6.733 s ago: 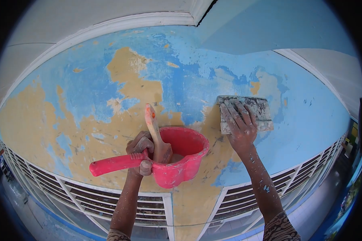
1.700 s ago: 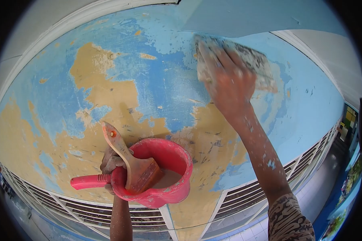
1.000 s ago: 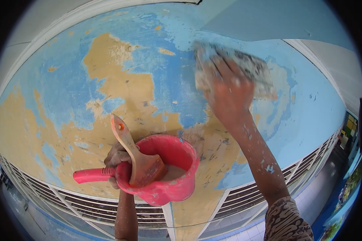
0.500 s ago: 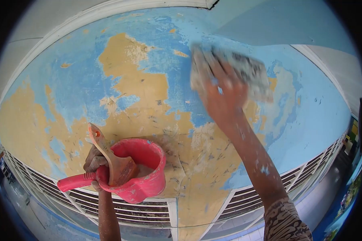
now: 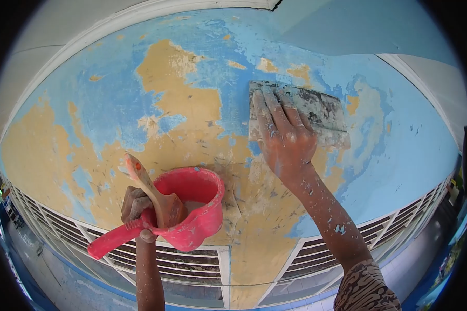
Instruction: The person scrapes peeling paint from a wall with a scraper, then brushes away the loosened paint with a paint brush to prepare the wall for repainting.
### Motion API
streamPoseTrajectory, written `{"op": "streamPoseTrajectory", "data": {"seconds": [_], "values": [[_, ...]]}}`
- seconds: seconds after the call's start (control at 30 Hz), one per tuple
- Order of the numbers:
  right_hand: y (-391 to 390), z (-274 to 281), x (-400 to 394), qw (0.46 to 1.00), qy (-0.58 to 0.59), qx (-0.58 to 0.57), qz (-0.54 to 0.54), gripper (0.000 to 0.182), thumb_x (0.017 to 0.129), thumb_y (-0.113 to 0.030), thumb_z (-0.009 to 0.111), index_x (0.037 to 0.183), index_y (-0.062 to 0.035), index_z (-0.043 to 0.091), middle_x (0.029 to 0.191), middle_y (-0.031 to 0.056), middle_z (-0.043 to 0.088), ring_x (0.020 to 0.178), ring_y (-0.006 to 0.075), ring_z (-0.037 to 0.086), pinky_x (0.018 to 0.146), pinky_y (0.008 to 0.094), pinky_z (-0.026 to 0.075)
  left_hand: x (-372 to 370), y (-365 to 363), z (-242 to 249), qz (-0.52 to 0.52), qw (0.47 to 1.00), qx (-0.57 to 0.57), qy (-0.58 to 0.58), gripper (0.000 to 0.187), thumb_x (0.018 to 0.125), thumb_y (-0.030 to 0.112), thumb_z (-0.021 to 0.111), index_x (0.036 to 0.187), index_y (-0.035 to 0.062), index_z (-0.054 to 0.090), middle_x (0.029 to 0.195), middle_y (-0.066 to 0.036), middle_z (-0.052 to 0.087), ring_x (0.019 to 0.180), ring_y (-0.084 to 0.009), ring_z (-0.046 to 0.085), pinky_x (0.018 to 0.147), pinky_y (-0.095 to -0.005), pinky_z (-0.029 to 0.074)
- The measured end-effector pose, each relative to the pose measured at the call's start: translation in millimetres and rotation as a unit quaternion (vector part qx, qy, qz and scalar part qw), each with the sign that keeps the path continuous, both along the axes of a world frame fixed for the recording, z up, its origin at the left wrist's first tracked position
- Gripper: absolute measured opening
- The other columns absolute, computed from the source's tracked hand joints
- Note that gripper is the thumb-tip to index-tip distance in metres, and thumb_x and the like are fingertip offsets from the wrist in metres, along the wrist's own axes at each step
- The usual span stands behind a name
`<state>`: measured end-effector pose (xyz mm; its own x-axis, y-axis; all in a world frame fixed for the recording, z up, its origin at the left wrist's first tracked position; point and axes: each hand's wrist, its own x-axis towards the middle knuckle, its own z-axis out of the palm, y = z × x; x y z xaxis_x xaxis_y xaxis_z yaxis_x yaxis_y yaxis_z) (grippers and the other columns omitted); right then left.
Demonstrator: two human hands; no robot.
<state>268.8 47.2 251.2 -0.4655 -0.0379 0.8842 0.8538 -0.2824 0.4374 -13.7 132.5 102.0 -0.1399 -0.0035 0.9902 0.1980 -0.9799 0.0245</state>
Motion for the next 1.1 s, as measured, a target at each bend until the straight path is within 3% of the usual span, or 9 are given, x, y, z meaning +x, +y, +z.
{"op": "streamPoseTrajectory", "data": {"seconds": [0.23, 0.33, 0.43, 0.5, 0.63, 0.73, 0.93, 1.0, 1.1], "values": [[11, 29, -9, 1.000, 0.009, 0.026, 0.009, 0.049, 0.072, -0.009, 0.074, 0.121, -0.0076, 0.071, 0.121, 0.0060, 0.069, 0.115, 0.0237, 0.066, 0.091, 0.0364, 0.058, -5, 15, -45, -0.106, 0.986, -0.109, -0.063, 0.085, 0.083, 0.085, 0.046, 0.075, 0.0015, 0.056, 0.086, -0.012, 0.059, 0.085, -0.0244, 0.051, 0.075, -0.0379, 0.041], [6, 17, -3, 1.000, 0.010, -0.001, 0.009, 0.052, 0.074, -0.008, 0.073, 0.125, -0.0073, 0.069, 0.122, 0.0062, 0.069, 0.116, 0.0240, 0.065, 0.091, 0.0367, 0.058, -12, -8, -65, -0.079, 0.979, -0.142, -0.126, 0.081, 0.082, 0.083, 0.051, 0.075, 0.0026, 0.053, 0.086, -0.011, 0.055, 0.085, -0.0236, 0.047, 0.077, -0.0387, 0.040], [19, 24, -2, 0.996, -0.064, 0.061, 0.004, 0.040, 0.080, -0.012, 0.067, 0.118, 0.0009, 0.070, 0.110, 0.0134, 0.071, 0.103, 0.0305, 0.070, 0.087, 0.0389, 0.059, -26, -28, -71, -0.072, 0.980, -0.160, -0.096, 0.079, 0.083, 0.081, 0.053, 0.075, 0.0030, 0.051, 0.086, -0.011, 0.053, 0.085, -0.0240, 0.047, 0.079, -0.0393, 0.041], [25, 53, -18, 0.998, -0.016, 0.056, -0.010, 0.043, 0.080, -0.015, 0.069, 0.119, 0.0022, 0.070, 0.110, 0.0148, 0.072, 0.103, 0.0311, 0.070, 0.088, 0.0403, 0.059, -31, -40, -66, -0.057, 0.992, -0.090, -0.070, 0.072, 0.084, 0.074, 0.060, 0.081, 0.0024, 0.053, 0.091, -0.011, 0.052, 0.090, -0.0256, 0.049, 0.084, -0.0388, 0.041], [8, 33, -21, 0.999, 0.041, -0.022, 0.001, 0.045, 0.075, -0.006, 0.070, 0.120, -0.0063, 0.072, 0.123, 0.0092, 0.069, 0.115, 0.0270, 0.067, 0.092, 0.0392, 0.058, -31, -83, -49, -0.025, 0.988, -0.135, -0.069, 0.064, 0.086, 0.066, 0.062, 0.083, 0.0034, 0.049, 0.091, -0.009, 0.048, 0.088, -0.0240, 0.045, 0.085, -0.0384, 0.040], [6, 14, -3, 0.998, -0.051, 0.034, 0.016, 0.043, 0.078, -0.012, 0.070, 0.118, 0.0023, 0.071, 0.115, 0.0170, 0.071, 0.106, 0.0294, 0.069, 0.089, 0.0385, 0.058, -29, -105, -35, 0.007, 0.984, -0.156, -0.085, 0.057, 0.089, 0.059, 0.063, 0.086, 0.0044, 0.046, 0.091, -0.008, 0.043, 0.086, -0.0224, 0.041, 0.085, -0.0381, 0.040], [14, 23, -15, 1.000, 0.008, 0.016, -0.001, 0.045, 0.077, -0.011, 0.069, 0.121, -0.0011, 0.071, 0.117, 0.0163, 0.070, 0.108, 0.0288, 0.068, 0.088, 0.0383, 0.058, -27, -95, -66, 0.067, 0.975, -0.192, -0.086, 0.048, 0.083, 0.043, 0.078, 0.094, 0.0027, 0.055, 0.098, -0.009, 0.051, 0.096, -0.0275, 0.050, 0.091, -0.0405, 0.041], [2, -1, -5, 1.000, 0.007, 0.007, 0.010, 0.043, 0.078, -0.011, 0.068, 0.119, -0.0017, 0.071, 0.119, 0.0151, 0.070, 0.109, 0.0282, 0.068, 0.088, 0.0386, 0.058, -19, -95, -67, 0.070, 0.979, -0.171, -0.091, 0.034, 0.089, 0.027, 0.074, 0.102, 0.0031, 0.054, 0.104, -0.008, 0.052, 0.108, -0.0273, 0.049, 0.106, -0.0451, 0.037], [3, -1, 2, 0.999, -0.017, 0.030, 0.038, 0.043, 0.077, -0.010, 0.069, 0.119, -0.0019, 0.071, 0.117, 0.0106, 0.070, 0.108, 0.0269, 0.068, 0.088, 0.0394, 0.058, -4, -92, -58, 0.104, 0.980, -0.141, -0.096, 0.031, 0.089, 0.025, 0.075, 0.098, 0.0036, 0.053, 0.101, -0.008, 0.052, 0.103, -0.0266, 0.049, 0.101, -0.0438, 0.040]]}}
